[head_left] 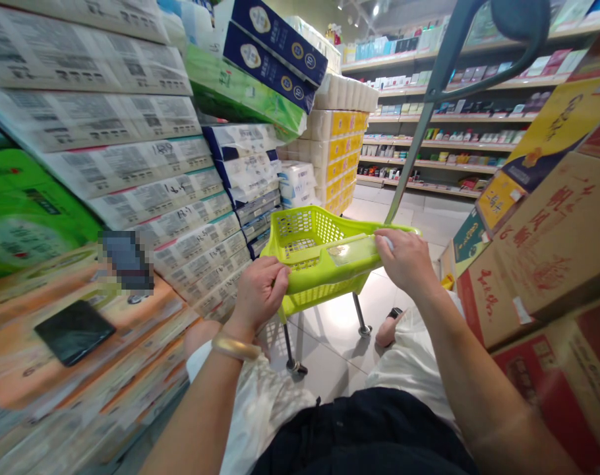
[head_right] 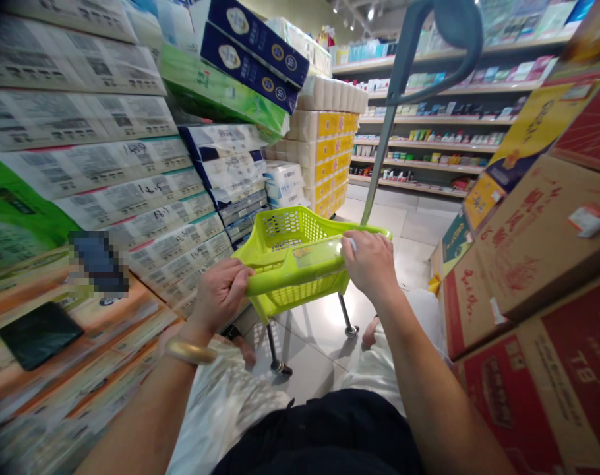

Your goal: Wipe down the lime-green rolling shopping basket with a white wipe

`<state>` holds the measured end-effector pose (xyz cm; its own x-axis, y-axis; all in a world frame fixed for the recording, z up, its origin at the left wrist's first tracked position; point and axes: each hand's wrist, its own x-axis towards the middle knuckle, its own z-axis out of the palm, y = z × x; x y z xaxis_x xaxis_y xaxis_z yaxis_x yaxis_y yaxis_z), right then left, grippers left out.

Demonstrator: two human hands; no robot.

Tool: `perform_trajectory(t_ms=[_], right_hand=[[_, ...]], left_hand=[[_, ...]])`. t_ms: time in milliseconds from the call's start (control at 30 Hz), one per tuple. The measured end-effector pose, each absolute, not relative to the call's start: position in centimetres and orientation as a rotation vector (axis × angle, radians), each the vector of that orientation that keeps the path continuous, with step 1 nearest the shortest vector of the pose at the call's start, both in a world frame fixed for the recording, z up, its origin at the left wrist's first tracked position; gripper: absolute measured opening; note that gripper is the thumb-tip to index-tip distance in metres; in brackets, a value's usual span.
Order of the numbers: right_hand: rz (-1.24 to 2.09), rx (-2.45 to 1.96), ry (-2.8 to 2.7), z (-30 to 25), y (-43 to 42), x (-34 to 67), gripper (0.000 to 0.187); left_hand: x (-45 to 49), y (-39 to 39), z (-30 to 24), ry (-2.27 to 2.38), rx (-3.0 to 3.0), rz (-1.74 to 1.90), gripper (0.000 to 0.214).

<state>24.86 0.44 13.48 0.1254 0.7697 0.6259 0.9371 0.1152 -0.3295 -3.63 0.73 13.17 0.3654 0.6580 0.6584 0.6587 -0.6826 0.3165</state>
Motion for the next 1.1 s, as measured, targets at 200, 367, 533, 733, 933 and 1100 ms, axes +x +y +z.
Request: perform_trajectory(t_ms=[200,367,533,733,933,1100], right_hand=[[-0.314,-1.626,-1.723,13.5,-0.6,23.1,0.035],[-0.281,-1.6,-1.771,13.6,-1.4,21.8,0.033],[-0.244,-1.583,-1.796,13.7,-1.9,20.5,0.03],[-0.275,-1.579,-1.815,13.8,-2.3,19.0,0.029],[-0.311,-1.559,-1.825,13.6,-2.5,18.4,0.028],[-0.315,-1.52,-1.794,13.1,-2.5,19.7,0.029]], left_hand=[[-6.1,1.5,13.3,-1.276,-2.505,-1.275,0.041],[-8.2,2.2,12.9,-1.31,-2.35,-1.185,0.043],[-9.4,2.4,11.9,-1.46,-2.082,-1.276,0.044],[-7.3,1.1,13.0,-1.433,-1.986,-1.379,0.038],[-1.2,0.2,14.7,-1.182,-2.371,-1.166,0.039],[1.4,0.3,14.5,-1.195,-2.488,-0.907,0.043]])
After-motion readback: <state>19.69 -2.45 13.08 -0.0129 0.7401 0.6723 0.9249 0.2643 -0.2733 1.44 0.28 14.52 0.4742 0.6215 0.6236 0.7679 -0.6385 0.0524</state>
